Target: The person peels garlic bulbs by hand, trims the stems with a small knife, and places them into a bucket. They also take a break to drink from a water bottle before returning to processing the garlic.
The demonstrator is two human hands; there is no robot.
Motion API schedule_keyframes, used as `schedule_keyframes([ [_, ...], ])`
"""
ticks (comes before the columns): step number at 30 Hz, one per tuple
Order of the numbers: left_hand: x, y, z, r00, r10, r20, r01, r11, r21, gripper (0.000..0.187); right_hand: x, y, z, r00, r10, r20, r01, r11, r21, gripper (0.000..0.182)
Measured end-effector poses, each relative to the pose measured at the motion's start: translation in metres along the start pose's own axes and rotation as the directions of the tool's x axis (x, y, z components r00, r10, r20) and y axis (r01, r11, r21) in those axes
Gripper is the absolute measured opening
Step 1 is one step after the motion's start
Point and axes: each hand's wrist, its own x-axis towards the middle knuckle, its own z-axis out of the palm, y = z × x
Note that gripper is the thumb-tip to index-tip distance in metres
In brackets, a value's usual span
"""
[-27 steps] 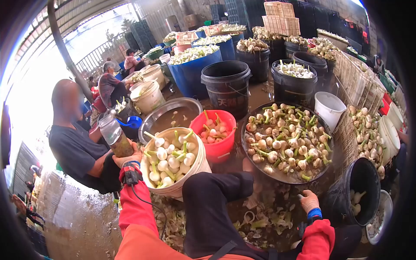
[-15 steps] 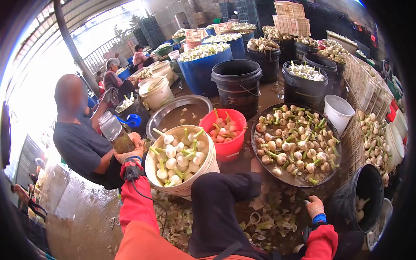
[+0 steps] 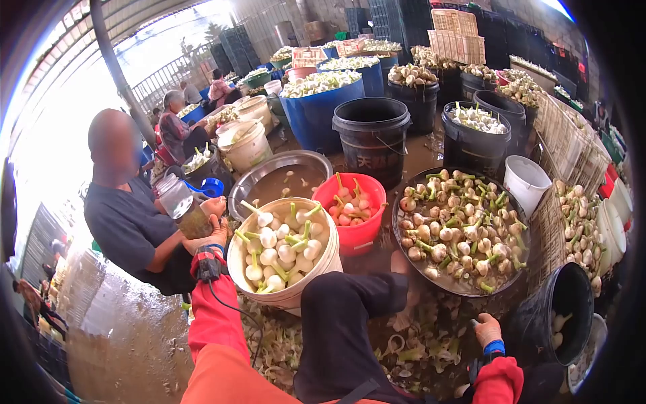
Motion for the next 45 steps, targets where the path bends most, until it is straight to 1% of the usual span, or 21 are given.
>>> schedule_keyframes([
  [4,0.013,0.002,-0.005,0.999,-0.031,0.034,0.031,0.999,-0.021,0.067,-0.003,0.000,0.001,1.000,-0.018,0.002,0.018,1.000,-0.012,0.040],
  [7,0.031,0.009,-0.010,0.991,-0.111,0.070,0.112,0.994,-0.008,0.078,-0.003,0.002,0.002,1.000,-0.012,-0.002,0.012,1.000,-0.006,0.038],
  [9,0.042,0.023,-0.004,0.875,-0.421,0.237,0.416,0.906,0.075,0.089,0.000,0.001,0.003,1.000,-0.009,0.005,0.009,1.000,-0.009,0.038],
  [10,0.040,0.021,-0.004,0.880,-0.411,0.238,0.406,0.911,0.071,0.089,0.001,0.005,0.004,1.000,-0.023,-0.004,0.023,1.000,-0.005,0.038],
  [13,0.042,0.009,-0.009,0.929,-0.196,0.314,0.120,0.962,0.247,0.089,0.004,0.018,0.007,0.997,-0.076,-0.021,0.077,0.996,0.042,0.034],
  [14,0.068,0.017,-0.022,0.861,-0.302,0.408,0.202,0.941,0.271,0.089,0.007,0.023,0.011,0.994,-0.102,-0.045,0.106,0.990,0.093,0.032],
  [16,0.046,0.004,-0.011,0.949,-0.159,0.272,0.122,0.981,0.148,0.090,0.010,0.023,0.014,0.992,-0.112,-0.063,0.118,0.986,0.114,0.029],
  [18,0.040,0.005,-0.011,0.960,-0.203,0.192,0.199,0.979,0.038,0.086,0.000,0.009,0.006,0.997,-0.071,-0.001,0.071,0.997,0.003,0.034],
  [20,0.032,0.003,-0.003,0.979,-0.203,0.013,0.203,0.975,-0.090,0.084,0.012,0.027,0.013,0.998,-0.056,0.009,0.055,0.997,0.062,0.034],
  [22,0.046,0.007,-0.008,0.979,-0.197,0.058,0.202,0.973,-0.109,0.080,0.009,0.023,0.011,1.000,-0.028,0.005,0.027,0.994,0.102,0.034],
  [26,0.046,0.005,-0.004,0.980,-0.199,0.004,0.198,0.972,-0.124,0.071,0.016,0.034,0.015,0.998,-0.056,-0.005,0.056,0.996,0.070,0.036],
  [28,0.047,0.004,-0.001,0.989,-0.128,0.075,0.134,0.988,-0.075,0.073,0.007,0.018,0.014,0.998,-0.058,-0.005,0.058,0.997,0.059,0.036],
  [29,0.064,0.007,-0.014,0.902,-0.130,0.411,0.166,0.985,-0.051,0.075,0.004,0.013,0.013,0.999,-0.053,-0.006,0.054,0.997,0.058,0.036],
  [30,0.063,0.008,-0.013,0.902,-0.137,0.409,0.171,0.984,-0.049,0.075,0.002,0.009,0.012,0.998,-0.058,-0.003,0.058,0.996,0.061,0.036],
  [33,0.057,0.005,-0.004,0.983,-0.168,0.079,0.169,0.986,-0.007,0.074,-0.001,0.001,0.012,0.996,-0.081,-0.022,0.082,0.995,0.059,0.035],
  [36,0.051,0.009,0.003,0.971,-0.200,0.132,0.189,0.978,0.093,0.082,-0.009,-0.012,0.009,0.996,-0.083,-0.045,0.086,0.994,0.061,0.034],
  [37,0.025,-0.007,0.006,0.993,-0.032,0.112,0.011,0.984,0.179,0.092,-0.010,-0.019,0.008,0.996,-0.076,-0.048,0.080,0.994,0.071,0.033],
  [41,-0.075,-0.051,0.006,0.864,-0.238,0.444,0.118,0.953,0.280,0.077,-0.006,-0.045,0.011,0.946,-0.287,-0.151,0.302,0.949,0.087,0.029],
  [43,-0.115,-0.077,-0.005,0.660,-0.442,0.607,0.317,0.897,0.308,0.072,-0.020,-0.090,0.002,0.938,-0.321,-0.132,0.347,0.883,0.315,0.032],
  [44,-0.139,-0.094,-0.008,0.585,-0.502,0.637,0.356,0.864,0.354,0.070,-0.024,-0.106,0.006,0.932,-0.340,-0.128,0.339,0.687,0.643,0.034],
  [45,-0.158,-0.113,-0.015,0.546,-0.557,0.626,0.408,0.829,0.383,0.070,-0.048,-0.151,-0.011,0.930,-0.351,-0.108,0.342,0.720,0.604,0.038],
])
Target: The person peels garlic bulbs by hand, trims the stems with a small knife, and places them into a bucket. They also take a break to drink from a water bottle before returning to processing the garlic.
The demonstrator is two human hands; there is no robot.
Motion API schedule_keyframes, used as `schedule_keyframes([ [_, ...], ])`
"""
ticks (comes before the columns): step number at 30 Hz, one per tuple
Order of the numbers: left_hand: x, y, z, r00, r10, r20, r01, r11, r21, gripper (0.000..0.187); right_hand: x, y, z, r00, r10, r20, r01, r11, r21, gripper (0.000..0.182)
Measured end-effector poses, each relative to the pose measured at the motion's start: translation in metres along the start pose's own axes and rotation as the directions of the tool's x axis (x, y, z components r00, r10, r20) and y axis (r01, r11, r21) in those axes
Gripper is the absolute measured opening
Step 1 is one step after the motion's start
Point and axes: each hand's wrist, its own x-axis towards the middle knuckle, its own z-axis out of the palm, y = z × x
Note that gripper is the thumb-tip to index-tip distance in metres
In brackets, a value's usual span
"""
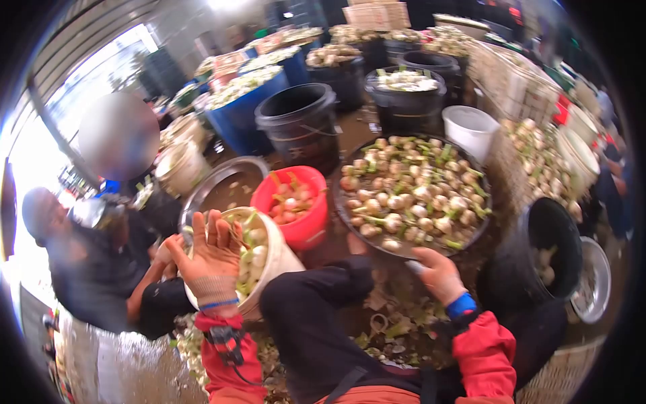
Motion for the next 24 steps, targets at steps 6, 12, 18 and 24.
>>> schedule_keyframes([
  [6,-0.036,-0.150,0.026,0.924,-0.377,-0.059,0.367,0.921,-0.133,0.065,-0.021,-0.077,0.039,0.946,-0.049,0.321,-0.137,0.836,0.532,0.055],
  [12,-0.076,-0.211,-0.029,0.817,-0.476,-0.326,0.577,0.678,0.456,0.062,-0.030,0.019,-0.004,0.958,0.152,0.245,-0.262,0.810,0.524,0.019],
  [18,-0.136,-0.265,-0.083,0.657,-0.706,-0.263,0.420,0.054,0.906,0.062,-0.006,0.092,-0.013,0.989,0.123,-0.080,-0.127,0.991,-0.044,0.025],
  [24,-0.165,-0.312,-0.107,0.475,-0.803,-0.360,0.728,0.128,0.674,0.054,0.125,0.071,-0.005,0.988,-0.067,-0.140,-0.006,0.883,-0.469,0.032],
])
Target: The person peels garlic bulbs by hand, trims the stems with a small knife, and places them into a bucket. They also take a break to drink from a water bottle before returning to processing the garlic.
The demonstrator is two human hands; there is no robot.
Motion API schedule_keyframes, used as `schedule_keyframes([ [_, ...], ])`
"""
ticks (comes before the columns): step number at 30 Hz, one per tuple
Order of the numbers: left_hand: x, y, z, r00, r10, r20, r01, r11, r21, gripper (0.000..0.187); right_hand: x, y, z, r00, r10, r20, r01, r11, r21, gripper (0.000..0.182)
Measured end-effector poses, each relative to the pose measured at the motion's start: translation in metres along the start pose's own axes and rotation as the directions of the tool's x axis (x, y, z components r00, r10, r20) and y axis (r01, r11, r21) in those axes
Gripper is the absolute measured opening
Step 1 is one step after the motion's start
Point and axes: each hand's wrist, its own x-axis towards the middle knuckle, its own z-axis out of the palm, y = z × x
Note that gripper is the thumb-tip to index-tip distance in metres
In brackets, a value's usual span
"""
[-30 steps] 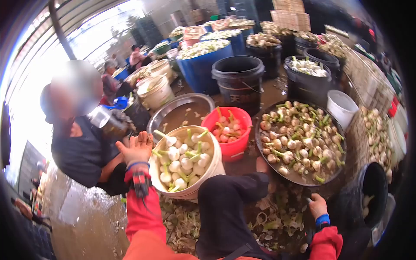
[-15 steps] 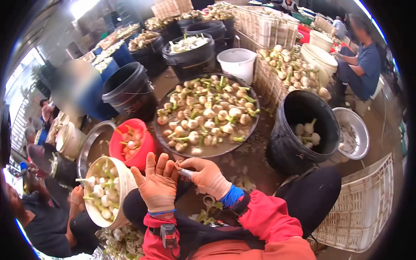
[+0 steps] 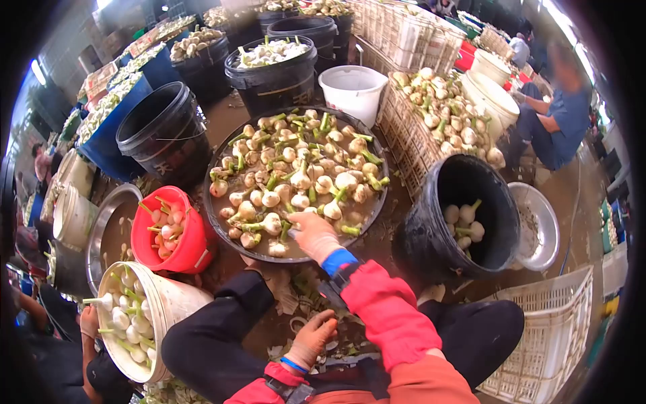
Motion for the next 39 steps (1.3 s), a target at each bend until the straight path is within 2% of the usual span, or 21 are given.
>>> schedule_keyframes([
  [4,0.001,0.010,-0.001,0.995,-0.068,-0.069,0.058,0.988,-0.143,0.050,0.056,-0.031,0.041,0.947,-0.162,0.278,0.260,0.895,-0.363,0.025],
  [5,0.002,0.012,-0.001,0.996,-0.063,-0.062,0.052,0.986,-0.158,0.047,0.066,-0.038,0.052,0.933,-0.145,0.330,0.292,0.841,-0.456,0.027],
  [7,0.007,0.011,-0.001,0.985,0.170,-0.031,-0.172,0.975,-0.137,0.042,0.077,-0.055,0.067,0.913,-0.004,0.408,0.248,0.799,-0.548,0.028],
  [9,0.011,-0.001,-0.003,0.981,0.193,-0.007,-0.193,0.972,-0.131,0.037,0.084,-0.067,0.075,0.872,0.130,0.472,0.218,0.761,-0.611,0.031],
  [10,0.005,0.007,-0.006,0.970,0.242,-0.023,-0.240,0.967,0.087,0.038,0.089,-0.055,0.087,0.868,0.113,0.483,0.246,0.747,-0.617,0.032],
  [11,0.005,0.011,-0.008,0.951,0.308,-0.013,-0.290,0.909,0.299,0.039,0.089,-0.057,0.079,0.833,0.116,0.541,0.257,0.785,-0.563,0.034],
  [12,0.013,-0.007,-0.011,0.974,0.204,-0.103,-0.209,0.977,-0.039,0.035,0.085,-0.056,0.073,0.839,0.081,0.538,0.279,0.785,-0.554,0.032],
  [13,0.023,-0.022,-0.011,0.989,0.050,-0.138,-0.099,0.922,-0.373,0.032,0.084,-0.054,0.068,0.845,0.078,0.529,0.243,0.824,-0.511,0.031],
  [14,0.015,0.008,-0.004,0.980,0.029,-0.195,-0.111,0.899,-0.424,0.031,0.075,-0.050,0.058,0.916,-0.014,0.401,0.211,0.867,-0.452,0.034],
  [15,-0.003,0.043,0.002,0.969,-0.010,-0.248,-0.112,0.875,-0.471,0.029,0.076,-0.039,0.055,0.932,0.028,0.362,0.131,0.904,-0.406,0.040],
  [18,-0.017,0.070,0.003,0.924,0.099,-0.369,-0.233,0.912,-0.338,0.042,0.028,-0.052,-0.009,0.961,0.221,0.169,-0.218,0.975,-0.037,0.036],
  [19,-0.018,0.068,0.001,0.899,0.173,-0.402,-0.298,0.916,-0.271,0.049,0.001,-0.044,-0.016,0.982,0.159,0.099,-0.181,0.947,0.267,0.031],
  [21,-0.021,0.066,0.002,0.844,0.407,-0.348,-0.466,0.879,-0.103,0.065,-0.055,-0.040,-0.028,0.986,0.168,0.002,-0.112,0.648,0.753,0.025],
  [25,-0.044,0.084,0.019,0.885,0.465,-0.010,-0.463,0.878,-0.118,0.070,-0.148,-0.055,-0.053,0.904,0.412,0.112,-0.335,0.522,0.785,0.024],
  [26,-0.043,0.078,0.017,0.889,0.458,0.021,-0.452,0.883,-0.123,0.068,-0.164,-0.053,-0.056,0.906,0.395,0.154,-0.378,0.591,0.713,0.031],
  [29,-0.056,0.080,0.021,0.928,0.370,0.050,-0.359,0.921,-0.154,0.064,-0.191,-0.031,-0.047,0.903,0.420,0.086,-0.294,0.460,0.838,0.043],
  [33,-0.049,0.060,0.019,0.880,0.471,0.067,-0.473,0.881,0.019,0.068,-0.210,-0.032,-0.056,0.911,0.406,0.076,-0.330,0.603,0.726,0.038],
  [35,-0.038,0.042,0.016,0.808,0.589,0.014,-0.580,0.792,0.190,0.070,-0.211,-0.032,-0.048,0.887,0.458,0.066,-0.375,0.629,0.681,0.036],
  [36,-0.036,0.040,0.017,0.691,0.722,0.032,-0.677,0.631,0.379,0.063,-0.209,-0.034,-0.043,0.868,0.495,0.015,-0.374,0.635,0.675,0.036],
  [37,-0.032,0.039,0.018,0.690,0.723,0.042,-0.679,0.626,0.383,0.063,-0.211,-0.032,-0.042,0.871,0.491,-0.021,-0.411,0.750,0.519,0.034],
  [39,-0.027,0.039,0.018,0.309,0.928,0.208,-0.770,0.115,0.628,0.052,-0.208,-0.026,-0.033,0.848,0.530,-0.003,-0.457,0.735,0.501,0.030],
])
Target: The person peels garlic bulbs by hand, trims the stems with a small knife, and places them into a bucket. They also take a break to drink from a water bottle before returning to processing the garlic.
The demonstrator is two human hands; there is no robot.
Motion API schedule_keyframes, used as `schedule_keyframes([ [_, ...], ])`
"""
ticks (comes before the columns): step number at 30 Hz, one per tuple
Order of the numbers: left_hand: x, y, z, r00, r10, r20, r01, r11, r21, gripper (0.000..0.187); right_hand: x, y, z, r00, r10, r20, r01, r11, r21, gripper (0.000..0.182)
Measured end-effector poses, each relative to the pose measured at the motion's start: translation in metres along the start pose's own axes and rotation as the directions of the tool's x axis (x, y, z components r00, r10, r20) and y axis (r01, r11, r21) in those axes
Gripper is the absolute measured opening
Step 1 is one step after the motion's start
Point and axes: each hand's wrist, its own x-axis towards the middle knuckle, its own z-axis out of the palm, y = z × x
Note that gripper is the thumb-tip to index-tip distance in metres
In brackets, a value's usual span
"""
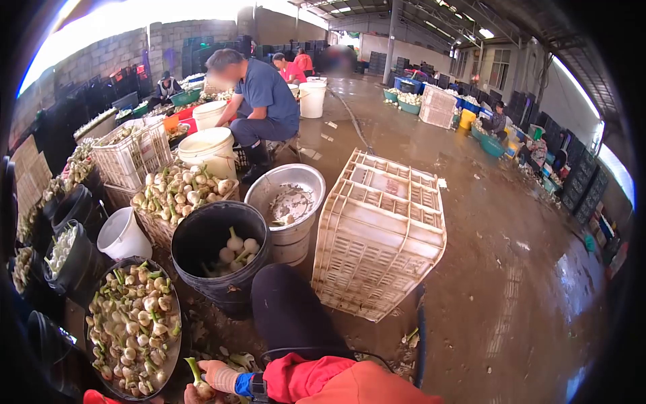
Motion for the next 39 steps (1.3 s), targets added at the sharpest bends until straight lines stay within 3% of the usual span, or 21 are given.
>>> schedule_keyframes([
  [6,0.004,0.009,0.001,0.998,0.057,-0.015,-0.054,0.991,0.125,0.042,-0.004,-0.012,-0.008,0.980,0.157,0.125,-0.193,0.909,0.368,0.022],
  [7,0.004,0.012,-0.002,0.927,-0.368,0.069,0.369,0.866,-0.338,0.040,-0.008,-0.010,-0.010,0.996,0.055,0.068,-0.069,0.969,0.236,0.022],
  [8,0.005,0.015,-0.007,0.696,-0.640,0.324,0.656,0.385,-0.649,0.039,-0.011,-0.010,-0.012,0.996,0.056,0.073,-0.072,0.969,0.238,0.022],
  [10,0.025,0.015,-0.021,0.647,-0.479,0.594,0.736,0.186,-0.651,0.043,-0.012,-0.007,-0.014,0.968,-0.231,0.099,0.182,0.917,0.356,0.026],
  [12,0.027,0.024,-0.025,0.512,-0.523,0.682,0.566,-0.393,-0.725,0.039,-0.002,-0.003,-0.012,0.943,-0.331,0.033,0.320,0.931,0.173,0.034],
  [14,0.020,0.002,-0.023,0.585,-0.396,0.708,0.545,-0.455,-0.705,0.035,-0.008,-0.012,-0.020,0.870,-0.494,0.005,0.464,0.820,0.335,0.031],
  [15,0.008,-0.008,-0.018,0.655,-0.412,0.633,0.539,-0.332,-0.774,0.039,-0.017,-0.020,-0.020,0.887,-0.443,0.129,0.177,0.586,0.791,0.028],
  [17,0.016,0.011,-0.019,0.549,-0.524,0.651,0.543,-0.368,-0.755,0.039,-0.005,-0.007,-0.009,0.951,-0.292,0.096,0.236,0.893,0.384,0.016],
  [18,0.013,0.004,-0.019,0.602,-0.458,0.654,0.622,-0.245,-0.744,0.046,-0.012,-0.016,-0.010,0.983,-0.165,0.077,0.109,0.872,0.478,0.014],
  [20,0.006,0.003,-0.014,0.681,-0.622,0.386,0.702,0.404,-0.587,0.072,-0.005,-0.006,-0.004,0.983,-0.144,0.115,0.034,0.755,0.654,0.020],
  [22,0.008,0.008,-0.016,0.968,-0.242,0.066,0.238,0.969,0.066,0.080,-0.001,-0.002,0.000,0.995,-0.057,0.079,-0.013,0.728,0.686,0.032],
  [26,0.014,0.005,-0.019,0.987,-0.154,-0.040,0.158,0.978,0.134,0.082,-0.001,-0.003,0.004,0.994,-0.046,0.099,-0.035,0.720,0.693,0.037],
  [27,0.017,0.012,-0.022,0.883,-0.469,0.036,0.448,0.815,-0.368,0.079,-0.002,-0.005,0.003,0.987,-0.100,0.122,-0.014,0.716,0.698,0.038],
  [28,0.018,0.015,-0.025,0.708,-0.658,0.256,0.590,0.351,-0.727,0.077,-0.002,-0.005,0.001,0.978,-0.151,0.143,0.007,0.710,0.704,0.039],
  [29,0.009,-0.002,-0.025,0.656,-0.648,0.387,0.538,0.042,-0.842,0.068,0.001,0.000,0.000,0.970,-0.134,0.203,-0.026,0.771,0.636,0.040],
  [30,0.008,-0.010,-0.028,0.654,-0.654,0.380,0.537,0.047,-0.842,0.068,0.000,0.000,0.003,0.968,-0.134,0.212,-0.033,0.771,0.636,0.040],
  [32,0.004,-0.023,-0.036,0.563,-0.494,0.662,0.509,-0.424,-0.749,0.059,-0.003,0.000,0.009,0.941,-0.148,0.304,-0.181,0.539,0.823,0.039],
  [33,-0.001,-0.031,-0.036,0.561,-0.500,0.659,0.507,-0.422,-0.752,0.059,-0.004,-0.006,0.012,0.953,-0.130,0.274,-0.203,0.399,0.894,0.040],
  [36,-0.017,-0.048,-0.025,0.226,-0.908,0.353,0.674,-0.116,-0.729,0.056,0.004,0.004,0.014,0.986,-0.085,0.144,-0.080,0.515,0.853,0.042],
  [38,-0.011,-0.017,-0.022,0.251,-0.922,0.293,0.675,-0.050,-0.736,0.057,0.004,0.007,0.015,0.994,-0.038,0.104,-0.069,0.523,0.849,0.042],
  [39,-0.009,0.000,-0.017,0.429,-0.873,0.233,0.631,0.105,-0.769,0.058,0.006,0.012,0.019,0.994,-0.055,0.094,-0.040,0.619,0.784,0.040],
])
